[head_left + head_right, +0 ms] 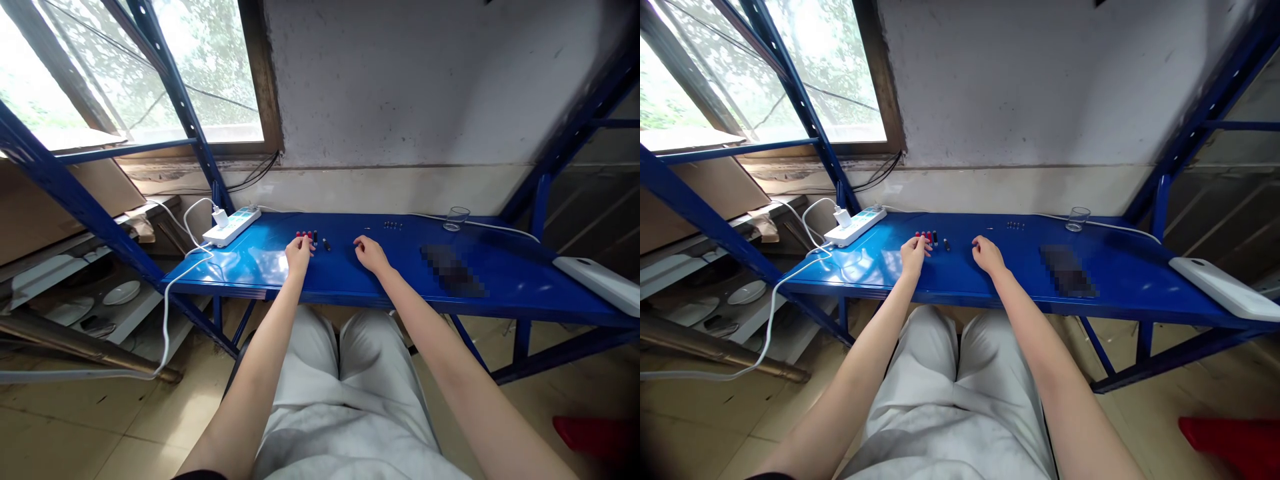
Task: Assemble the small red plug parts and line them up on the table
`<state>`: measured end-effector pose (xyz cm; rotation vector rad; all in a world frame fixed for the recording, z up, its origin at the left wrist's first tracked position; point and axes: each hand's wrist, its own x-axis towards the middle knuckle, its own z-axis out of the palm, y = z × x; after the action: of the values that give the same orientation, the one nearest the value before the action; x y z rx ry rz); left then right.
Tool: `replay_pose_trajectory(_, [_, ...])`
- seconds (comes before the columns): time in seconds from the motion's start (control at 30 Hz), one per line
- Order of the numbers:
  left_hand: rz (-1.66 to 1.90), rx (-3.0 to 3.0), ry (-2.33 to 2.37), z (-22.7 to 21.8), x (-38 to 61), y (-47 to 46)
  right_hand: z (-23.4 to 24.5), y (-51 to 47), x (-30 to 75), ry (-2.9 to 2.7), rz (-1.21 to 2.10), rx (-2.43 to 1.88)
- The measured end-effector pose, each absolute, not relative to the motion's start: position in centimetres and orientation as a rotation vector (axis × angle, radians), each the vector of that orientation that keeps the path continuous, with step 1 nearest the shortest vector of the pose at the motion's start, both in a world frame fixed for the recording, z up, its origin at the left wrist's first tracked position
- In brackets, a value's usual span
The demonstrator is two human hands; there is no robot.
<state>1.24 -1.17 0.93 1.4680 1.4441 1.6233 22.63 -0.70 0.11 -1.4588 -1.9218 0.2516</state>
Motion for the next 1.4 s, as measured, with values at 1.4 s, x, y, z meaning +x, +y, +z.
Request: replay_pose_trajectory(1.4, [0.808,2.282,1.989,1.8,4.5,-1.8,-0.2,-0.3,22.7,-1.953,0.187,-1.411])
